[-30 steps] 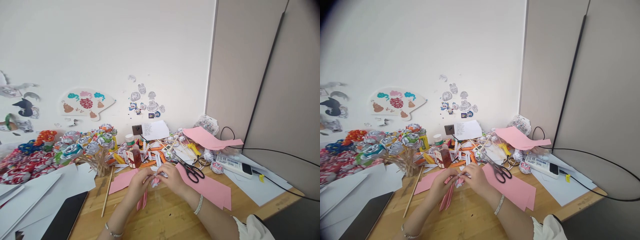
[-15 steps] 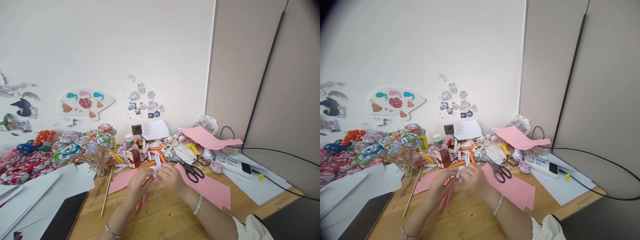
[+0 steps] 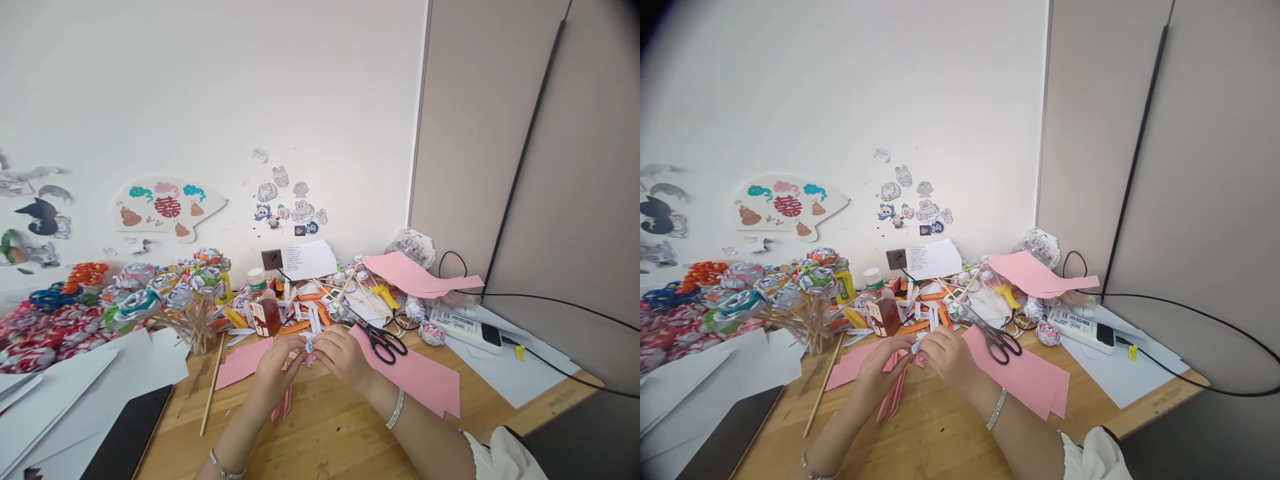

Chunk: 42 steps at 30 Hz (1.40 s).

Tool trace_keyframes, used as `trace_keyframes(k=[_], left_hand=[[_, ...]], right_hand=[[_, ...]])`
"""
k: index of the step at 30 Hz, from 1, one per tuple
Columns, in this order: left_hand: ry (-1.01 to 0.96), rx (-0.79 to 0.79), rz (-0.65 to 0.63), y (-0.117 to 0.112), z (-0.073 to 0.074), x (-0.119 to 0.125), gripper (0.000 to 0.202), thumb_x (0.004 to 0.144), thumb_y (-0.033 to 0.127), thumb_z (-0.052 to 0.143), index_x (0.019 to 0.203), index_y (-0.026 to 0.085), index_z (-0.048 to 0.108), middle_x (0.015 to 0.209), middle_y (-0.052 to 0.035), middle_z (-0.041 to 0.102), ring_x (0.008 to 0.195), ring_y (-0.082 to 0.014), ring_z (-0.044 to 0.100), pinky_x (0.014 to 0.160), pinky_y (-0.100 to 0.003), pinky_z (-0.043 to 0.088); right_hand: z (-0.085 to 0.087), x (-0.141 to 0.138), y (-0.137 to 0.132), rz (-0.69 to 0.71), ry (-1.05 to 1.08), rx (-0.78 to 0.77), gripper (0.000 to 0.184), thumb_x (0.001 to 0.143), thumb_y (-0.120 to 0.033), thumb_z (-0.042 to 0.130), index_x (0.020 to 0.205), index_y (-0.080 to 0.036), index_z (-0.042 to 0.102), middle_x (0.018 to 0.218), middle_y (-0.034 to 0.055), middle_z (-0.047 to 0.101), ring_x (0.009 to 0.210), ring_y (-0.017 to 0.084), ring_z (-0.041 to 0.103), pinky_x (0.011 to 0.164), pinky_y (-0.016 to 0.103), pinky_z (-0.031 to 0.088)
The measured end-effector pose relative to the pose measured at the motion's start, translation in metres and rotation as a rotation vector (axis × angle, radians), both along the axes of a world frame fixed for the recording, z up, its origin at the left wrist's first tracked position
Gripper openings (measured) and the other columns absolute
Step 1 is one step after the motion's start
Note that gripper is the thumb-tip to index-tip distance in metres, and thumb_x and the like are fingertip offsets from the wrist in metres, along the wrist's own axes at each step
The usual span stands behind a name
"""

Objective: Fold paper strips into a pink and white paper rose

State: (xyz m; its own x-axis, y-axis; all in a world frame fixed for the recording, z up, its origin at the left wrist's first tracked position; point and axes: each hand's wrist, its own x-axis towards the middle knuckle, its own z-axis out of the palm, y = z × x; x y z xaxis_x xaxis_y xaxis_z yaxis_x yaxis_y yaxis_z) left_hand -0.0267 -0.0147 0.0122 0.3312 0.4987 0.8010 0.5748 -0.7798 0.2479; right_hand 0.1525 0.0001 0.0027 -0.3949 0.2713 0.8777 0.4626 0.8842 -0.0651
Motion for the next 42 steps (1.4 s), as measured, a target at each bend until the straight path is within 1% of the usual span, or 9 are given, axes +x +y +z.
trace_keyframes(k=[6, 10, 14, 21, 29, 33, 36, 38, 42], left_hand=[[-0.044, -0.156, 0.021, -0.0001, 0.0009, 0.0003, 0.009, 0.083, 0.024, 0.055, 0.085, 0.02, 0.062, 0.084, -0.0043, 0.072, 0.078, -0.0168, 0.067, 0.071, -0.028, 0.054], [-0.088, -0.244, 0.044, 0.0001, 0.0007, 0.0011, 0.009, 0.08, 0.026, 0.057, 0.083, 0.019, 0.064, 0.081, -0.004, 0.072, 0.076, -0.0176, 0.067, 0.069, -0.028, 0.054], [-0.098, -0.287, 0.041, 0.001, 0.0004, 0.0019, 0.009, 0.079, 0.025, 0.058, 0.081, 0.02, 0.065, 0.081, -0.0038, 0.072, 0.076, -0.0179, 0.067, 0.069, -0.029, 0.053], [-0.122, -0.296, 0.055, 0.0007, 0.0012, 0.0023, 0.011, 0.077, 0.028, 0.059, 0.081, 0.02, 0.065, 0.08, -0.0042, 0.072, 0.075, -0.0189, 0.067, 0.069, -0.03, 0.054], [-0.119, -0.328, 0.057, 0.0015, 0.0003, 0.0022, 0.011, 0.077, 0.028, 0.06, 0.082, 0.02, 0.066, 0.081, -0.0046, 0.073, 0.076, -0.0194, 0.067, 0.069, -0.03, 0.054], [-0.125, -0.358, 0.049, 0.0009, 0.0005, 0.0029, 0.01, 0.077, 0.028, 0.06, 0.079, 0.02, 0.065, 0.08, -0.0046, 0.072, 0.075, -0.0193, 0.066, 0.07, -0.031, 0.053], [-0.151, -0.416, 0.029, 0.0012, 0.0019, 0.0033, 0.01, 0.076, 0.028, 0.061, 0.079, 0.019, 0.064, 0.079, -0.0043, 0.071, 0.075, -0.0186, 0.065, 0.07, -0.03, 0.051], [-0.167, -0.477, -0.006, 0.0024, 0.0035, 0.0029, 0.012, 0.074, 0.03, 0.063, 0.076, 0.018, 0.062, 0.076, -0.0035, 0.069, 0.072, -0.0176, 0.063, 0.067, -0.029, 0.05], [-0.132, -0.624, -0.073, 0.0076, 0.0026, 0.0005, 0.025, 0.07, 0.04, 0.065, 0.065, 0.017, 0.056, 0.063, 0.0004, 0.061, 0.06, -0.0141, 0.056, 0.055, -0.024, 0.045]], right_hand=[[-0.0032, -0.0017, 0.0034, 0.05, 0.084, -0.225, 0.02, 0.091, -0.027, 0.049, 0.077, -0.019, 0.061, 0.076, 0.004, 0.065, 0.077, 0.018, 0.055, 0.069, 0.031, 0.044], [-0.0018, -0.0024, 0.0035, 0.068, 0.158, -0.313, 0.019, 0.089, -0.028, 0.053, 0.074, -0.019, 0.061, 0.074, 0.0028, 0.064, 0.075, 0.017, 0.055, 0.068, 0.029, 0.043], [-0.0008, -0.0022, 0.0038, 0.082, 0.182, -0.356, 0.019, 0.087, -0.028, 0.056, 0.072, -0.019, 0.06, 0.073, 0.002, 0.064, 0.074, 0.016, 0.055, 0.068, 0.028, 0.043], [0.001, -0.0022, 0.0023, 0.067, 0.211, -0.416, 0.014, 0.085, -0.026, 0.058, 0.073, -0.019, 0.062, 0.073, 0.0017, 0.064, 0.075, 0.016, 0.057, 0.069, 0.027, 0.043], [-0.0002, -0.002, 0.0037, 0.046, 0.205, -0.459, 0.011, 0.083, -0.024, 0.061, 0.072, -0.02, 0.062, 0.073, 0.0012, 0.065, 0.074, 0.016, 0.058, 0.068, 0.027, 0.043], [-0.0002, -0.0017, 0.0042, 0.051, 0.201, -0.496, 0.008, 0.081, -0.021, 0.062, 0.073, -0.02, 0.063, 0.074, 0.0008, 0.064, 0.075, 0.016, 0.058, 0.069, 0.027, 0.043], [0.0001, -0.0022, 0.004, 0.058, 0.208, -0.543, 0.006, 0.077, -0.017, 0.065, 0.073, -0.019, 0.063, 0.075, 0.0008, 0.064, 0.076, 0.016, 0.058, 0.07, 0.027, 0.043], [-0.0005, -0.0032, 0.0047, 0.08, 0.21, -0.621, 0.006, 0.074, -0.015, 0.066, 0.072, -0.019, 0.063, 0.074, 0.0006, 0.064, 0.076, 0.016, 0.058, 0.069, 0.027, 0.043], [-0.0048, -0.0055, 0.0095, 0.203, 0.253, -0.952, 0.007, 0.069, -0.018, 0.07, 0.07, -0.018, 0.063, 0.071, -0.0007, 0.064, 0.069, 0.014, 0.059, 0.063, 0.025, 0.045]])
